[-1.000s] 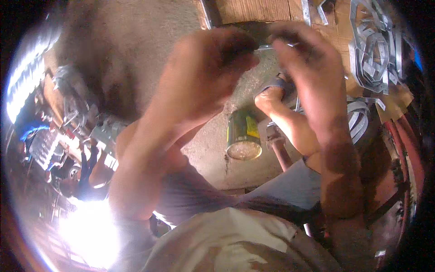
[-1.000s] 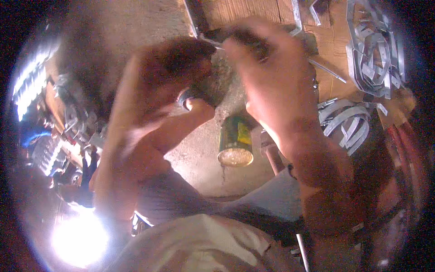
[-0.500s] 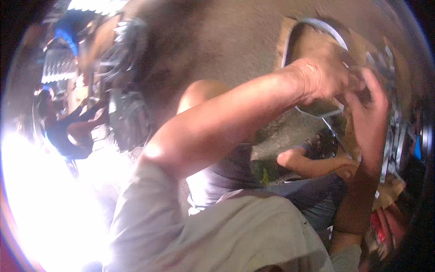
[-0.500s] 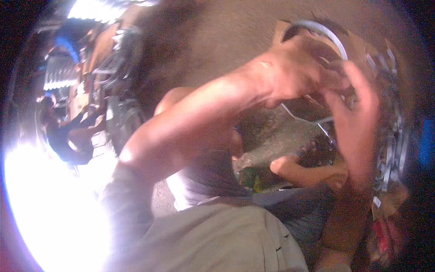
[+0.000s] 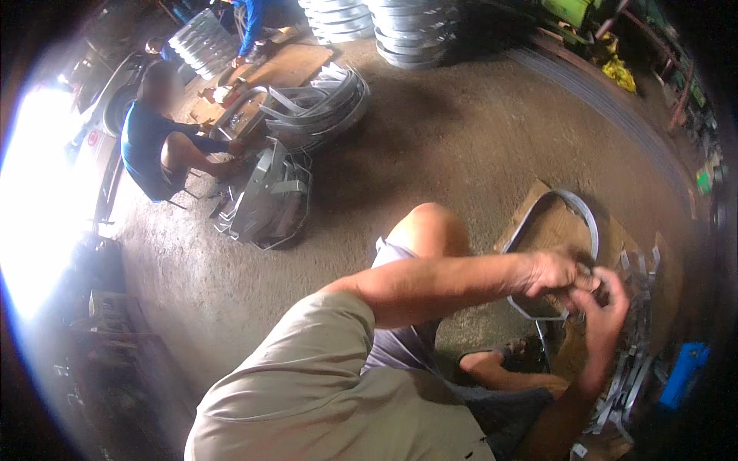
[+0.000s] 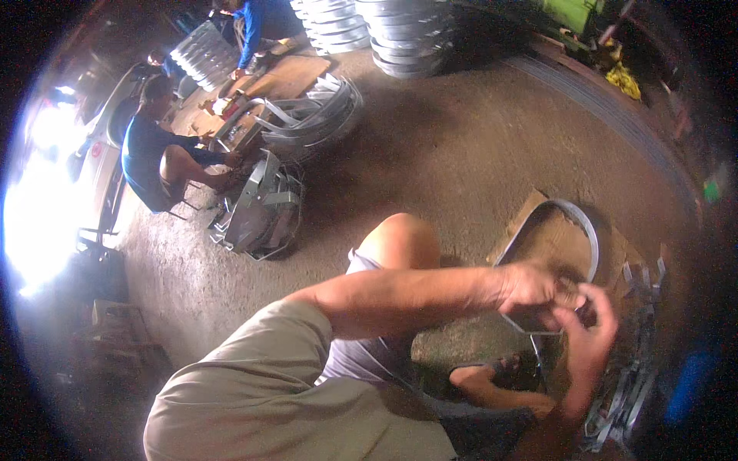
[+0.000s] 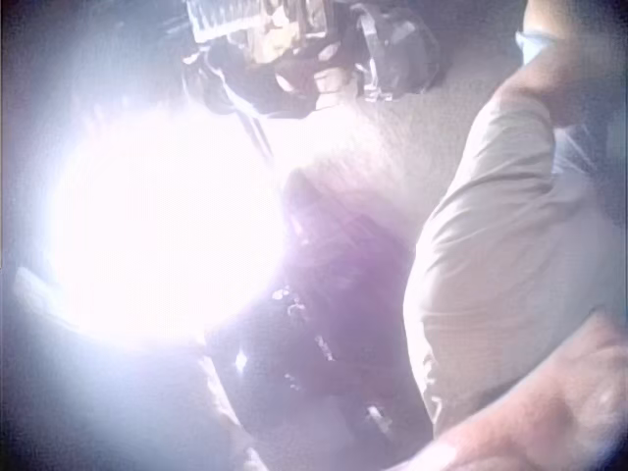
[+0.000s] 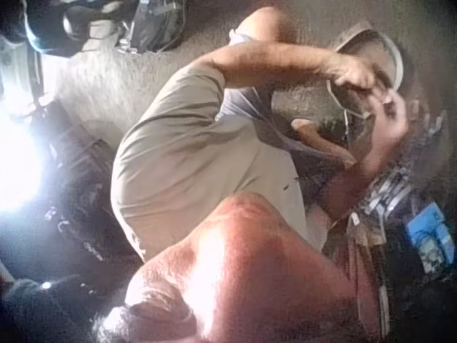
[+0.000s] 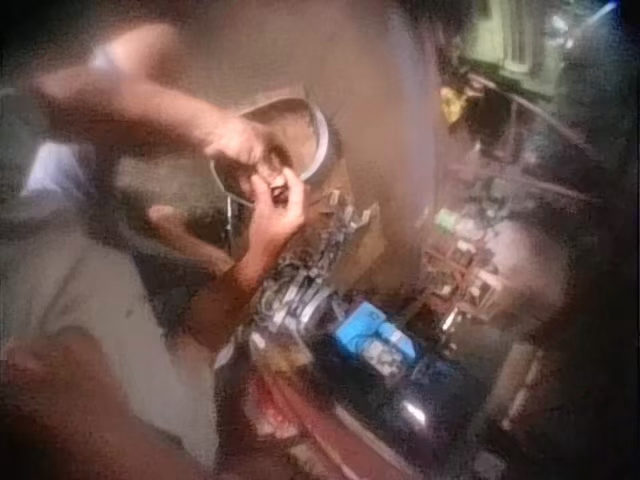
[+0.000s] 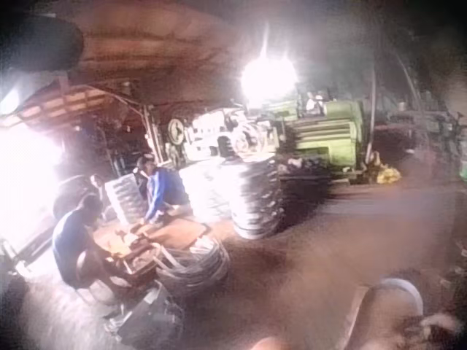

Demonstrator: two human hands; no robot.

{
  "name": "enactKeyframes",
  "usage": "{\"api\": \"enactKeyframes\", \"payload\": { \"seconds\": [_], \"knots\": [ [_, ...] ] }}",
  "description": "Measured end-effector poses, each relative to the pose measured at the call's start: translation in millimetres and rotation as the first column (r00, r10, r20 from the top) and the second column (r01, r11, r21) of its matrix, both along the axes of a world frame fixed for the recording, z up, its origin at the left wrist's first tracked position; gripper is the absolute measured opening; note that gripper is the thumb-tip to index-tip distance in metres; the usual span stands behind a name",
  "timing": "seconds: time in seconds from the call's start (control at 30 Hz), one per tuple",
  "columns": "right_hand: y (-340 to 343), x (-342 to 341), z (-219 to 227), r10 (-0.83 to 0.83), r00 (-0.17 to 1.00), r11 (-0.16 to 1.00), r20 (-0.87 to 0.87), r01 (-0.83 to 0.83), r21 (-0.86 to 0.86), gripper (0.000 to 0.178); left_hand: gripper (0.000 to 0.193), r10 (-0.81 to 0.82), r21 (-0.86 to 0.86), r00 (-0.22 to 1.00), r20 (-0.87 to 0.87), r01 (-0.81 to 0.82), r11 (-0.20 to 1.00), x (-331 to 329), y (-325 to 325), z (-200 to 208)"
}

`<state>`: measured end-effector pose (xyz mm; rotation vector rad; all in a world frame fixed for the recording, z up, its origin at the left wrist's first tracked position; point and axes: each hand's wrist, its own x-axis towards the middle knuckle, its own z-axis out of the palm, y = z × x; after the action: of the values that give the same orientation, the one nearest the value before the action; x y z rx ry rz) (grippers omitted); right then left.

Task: The person sits on the floor and assembles a metal frame by inserting bolts and tightening nuts with a wrench. They handle washers and nuts, aligning the metal pieces and securing them together.

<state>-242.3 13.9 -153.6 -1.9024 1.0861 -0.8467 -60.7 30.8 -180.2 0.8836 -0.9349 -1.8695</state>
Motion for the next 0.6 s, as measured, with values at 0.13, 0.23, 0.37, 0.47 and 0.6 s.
{"api": "enactKeyframes", "payload": {
  "seconds": [0.13,0.23,0.37,0.47,0.6],
  "knots": [
    [9,35,-13,0.048,0.903,0.991,-0.426,-0.098,-0.096,0.032,0.042,0.053,-0.51,0.979,0.195,0.055,0.859,10,-20,-94],
    [3,34,-24,0.0,0.801,0.983,-0.599,-0.109,-0.146,0.036,0.043,-0.02,-0.164,0.966,0.257,0.064,0.984,-5,-33,-92],
    [-5,32,-24,0.043,0.772,0.998,-0.635,-0.066,-0.012,0.046,0.048,0.102,-0.07,0.897,0.43,-0.079,0.994,-19,-25,-66],
    [-15,4,-41,0.089,0.8,0.994,-0.593,-0.107,0.005,0.052,0.043,0.126,-0.1,0.894,0.431,-0.091,0.991,-22,-27,-62],
    [-8,-3,-45,0.165,0.859,0.977,-0.485,-0.074,0.2,0.053,0.034,0.087,-0.045,0.912,0.4,-0.075,0.996,-21,-25,-65]
  ]
}}
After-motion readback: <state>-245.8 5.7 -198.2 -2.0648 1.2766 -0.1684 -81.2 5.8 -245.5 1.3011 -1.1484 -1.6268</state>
